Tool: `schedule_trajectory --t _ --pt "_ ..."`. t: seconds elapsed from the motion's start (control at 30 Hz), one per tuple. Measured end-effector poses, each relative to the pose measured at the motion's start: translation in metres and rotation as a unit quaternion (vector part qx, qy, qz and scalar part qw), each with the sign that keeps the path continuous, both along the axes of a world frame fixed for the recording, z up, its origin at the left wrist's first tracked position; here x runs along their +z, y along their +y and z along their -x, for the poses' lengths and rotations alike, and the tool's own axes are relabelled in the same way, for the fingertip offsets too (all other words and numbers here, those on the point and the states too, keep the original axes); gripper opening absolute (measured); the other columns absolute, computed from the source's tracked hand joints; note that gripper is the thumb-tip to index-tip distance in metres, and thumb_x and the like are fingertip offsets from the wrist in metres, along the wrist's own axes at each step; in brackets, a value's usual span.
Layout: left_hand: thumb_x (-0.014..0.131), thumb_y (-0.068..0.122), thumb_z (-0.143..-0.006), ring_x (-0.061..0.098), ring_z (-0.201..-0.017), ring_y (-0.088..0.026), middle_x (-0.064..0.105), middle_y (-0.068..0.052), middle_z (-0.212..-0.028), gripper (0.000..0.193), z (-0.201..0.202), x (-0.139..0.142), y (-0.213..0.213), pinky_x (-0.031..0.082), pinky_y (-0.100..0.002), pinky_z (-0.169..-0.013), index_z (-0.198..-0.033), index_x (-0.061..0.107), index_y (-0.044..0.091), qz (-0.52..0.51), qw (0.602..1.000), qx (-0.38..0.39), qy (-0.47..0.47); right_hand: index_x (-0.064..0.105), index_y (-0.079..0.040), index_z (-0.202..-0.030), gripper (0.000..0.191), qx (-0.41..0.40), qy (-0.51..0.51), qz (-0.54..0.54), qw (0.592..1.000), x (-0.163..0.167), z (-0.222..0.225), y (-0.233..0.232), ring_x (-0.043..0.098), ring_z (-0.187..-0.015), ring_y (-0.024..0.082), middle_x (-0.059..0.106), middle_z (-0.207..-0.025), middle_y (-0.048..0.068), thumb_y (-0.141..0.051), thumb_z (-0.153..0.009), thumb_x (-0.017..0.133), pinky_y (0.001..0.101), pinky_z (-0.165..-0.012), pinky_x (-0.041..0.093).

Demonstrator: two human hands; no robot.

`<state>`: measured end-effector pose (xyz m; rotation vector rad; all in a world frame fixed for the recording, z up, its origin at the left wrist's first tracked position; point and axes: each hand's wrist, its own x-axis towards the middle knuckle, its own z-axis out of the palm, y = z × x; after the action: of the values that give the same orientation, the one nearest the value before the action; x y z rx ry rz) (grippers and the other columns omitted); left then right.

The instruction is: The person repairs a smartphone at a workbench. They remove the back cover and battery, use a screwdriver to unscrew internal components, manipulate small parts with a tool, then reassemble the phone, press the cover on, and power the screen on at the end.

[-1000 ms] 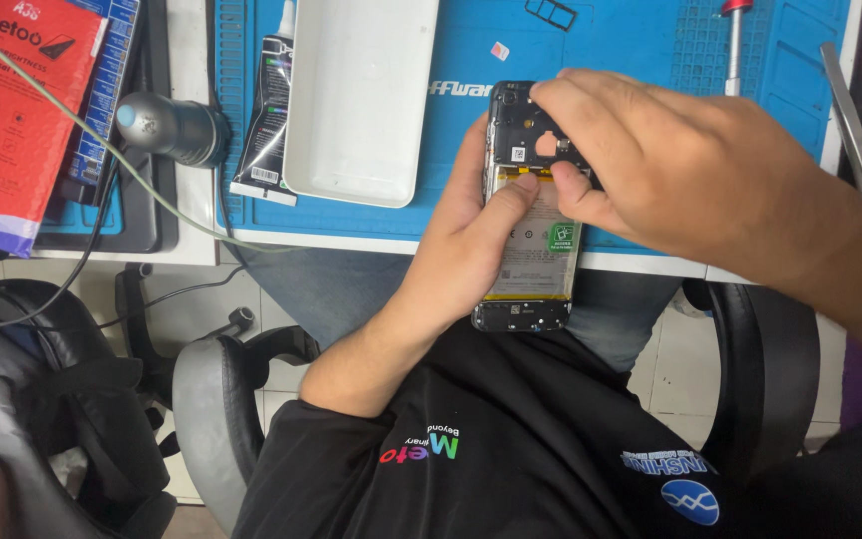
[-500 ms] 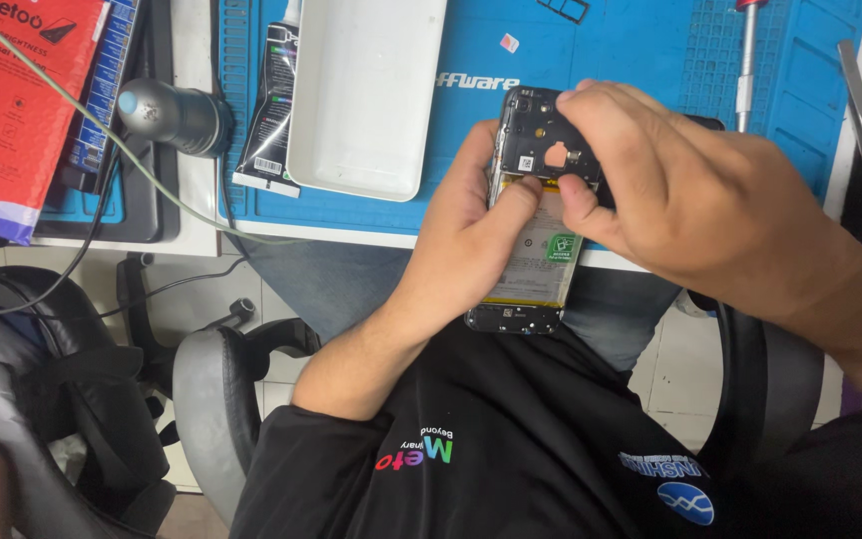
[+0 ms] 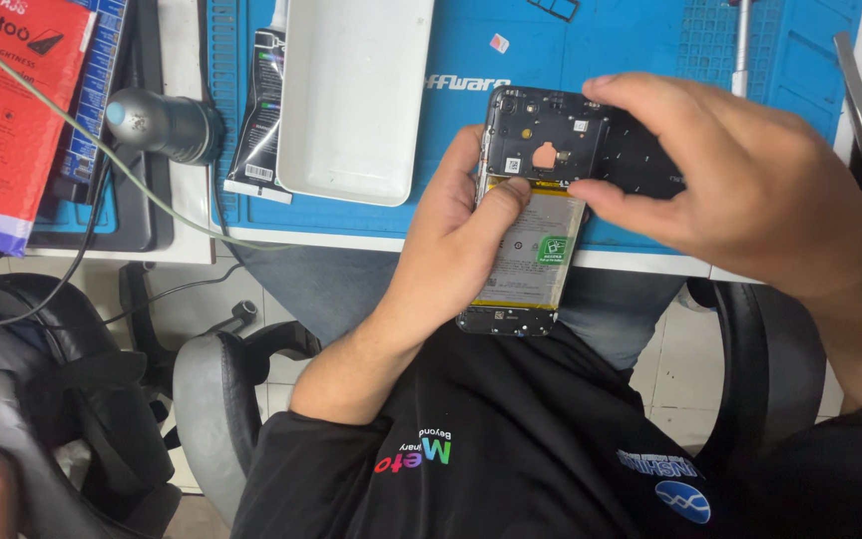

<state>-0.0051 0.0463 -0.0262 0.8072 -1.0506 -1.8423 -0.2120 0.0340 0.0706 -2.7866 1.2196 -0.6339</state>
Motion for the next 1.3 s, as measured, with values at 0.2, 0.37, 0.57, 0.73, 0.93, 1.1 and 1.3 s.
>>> schedule_trajectory --t 0.2,0.37,0.57,0.73,0.93,1.1,1.3 --pt "0.052 0.007 -0.107 0.058 -0.108 -0.009 0.064 -0.006 -0.117 0.029 0.0 0.001 0.0 0.049 -0.027 -0.096 -0.135 0.05 0.0 -0.004 1.0 0.005 -0.02 0.055 0.012 -0.119 0.058 0.008 0.034 0.122 0.992 -0.012 0.0 0.001 0.075 -0.091 0.03 0.071 -0.107 0.021 -0.019 -0.085 0.091 0.0313 -0.074 0.062" --pt "0.053 0.008 -0.107 0.057 -0.108 -0.01 0.063 -0.006 -0.117 0.03 0.001 0.001 0.001 0.049 -0.027 -0.096 -0.135 0.05 0.0 -0.005 0.999 0.009 -0.03 0.054 0.012 -0.12 0.059 -0.008 0.001 0.076 0.997 -0.013 -0.001 0.004 0.075 -0.092 0.031 0.071 -0.106 0.021 -0.018 -0.083 0.09 0.0332 -0.074 0.062" --pt "0.052 0.01 -0.107 0.058 -0.109 -0.011 0.063 -0.007 -0.119 0.033 0.0 0.0 -0.002 0.049 -0.028 -0.097 -0.138 0.048 0.001 -0.01 0.999 0.011 -0.039 0.057 0.01 -0.122 0.052 0.005 -0.05 0.04 0.998 -0.027 0.005 -0.005 0.074 -0.094 0.031 0.071 -0.11 0.021 -0.012 -0.087 0.09 0.0337 -0.078 0.062" --pt "0.05 0.012 -0.111 0.058 -0.116 -0.014 0.063 -0.01 -0.124 0.036 0.001 0.006 -0.004 0.05 -0.03 -0.103 -0.144 0.045 0.0 0.057 0.99 0.017 -0.129 0.059 0.008 -0.118 0.047 0.026 -0.092 0.035 0.995 -0.042 0.009 -0.013 0.074 -0.101 0.033 0.07 -0.113 0.021 -0.01 -0.087 0.089 0.0359 -0.086 0.063" --pt "0.047 0.015 -0.113 0.064 -0.131 -0.024 0.064 -0.018 -0.137 0.044 0.001 0.019 -0.008 0.05 -0.035 -0.112 -0.152 0.036 -0.001 0.146 0.967 0.027 -0.206 0.066 0.004 -0.112 0.035 0.0 -0.148 -0.098 0.984 -0.047 0.018 -0.012 0.07 -0.104 0.03 0.067 -0.119 0.019 -0.004 -0.084 0.085 0.0363 -0.087 0.061" --pt "0.048 0.016 -0.11 0.067 -0.125 -0.024 0.067 -0.018 -0.131 0.047 0.006 0.02 -0.015 0.051 -0.034 -0.106 -0.151 0.034 -0.002 0.117 0.965 0.017 -0.236 0.066 0.007 -0.122 0.027 -0.007 -0.183 -0.144 0.972 -0.053 0.022 -0.018 0.069 -0.105 0.024 0.065 -0.124 0.017 0.001 -0.1 0.079 0.0307 -0.091 0.061" --pt "0.048 0.017 -0.113 0.065 -0.128 -0.024 0.067 -0.019 -0.136 0.046 0.01 0.015 -0.017 0.051 -0.034 -0.109 -0.154 0.035 -0.002 0.135 0.966 0.016 -0.22 0.062 0.008 -0.128 0.033 -0.023 -0.211 -0.158 0.964 -0.053 0.022 -0.019 0.068 -0.109 0.023 0.064 -0.119 0.016 0.002 -0.099 0.078 0.0322 -0.097 0.058"
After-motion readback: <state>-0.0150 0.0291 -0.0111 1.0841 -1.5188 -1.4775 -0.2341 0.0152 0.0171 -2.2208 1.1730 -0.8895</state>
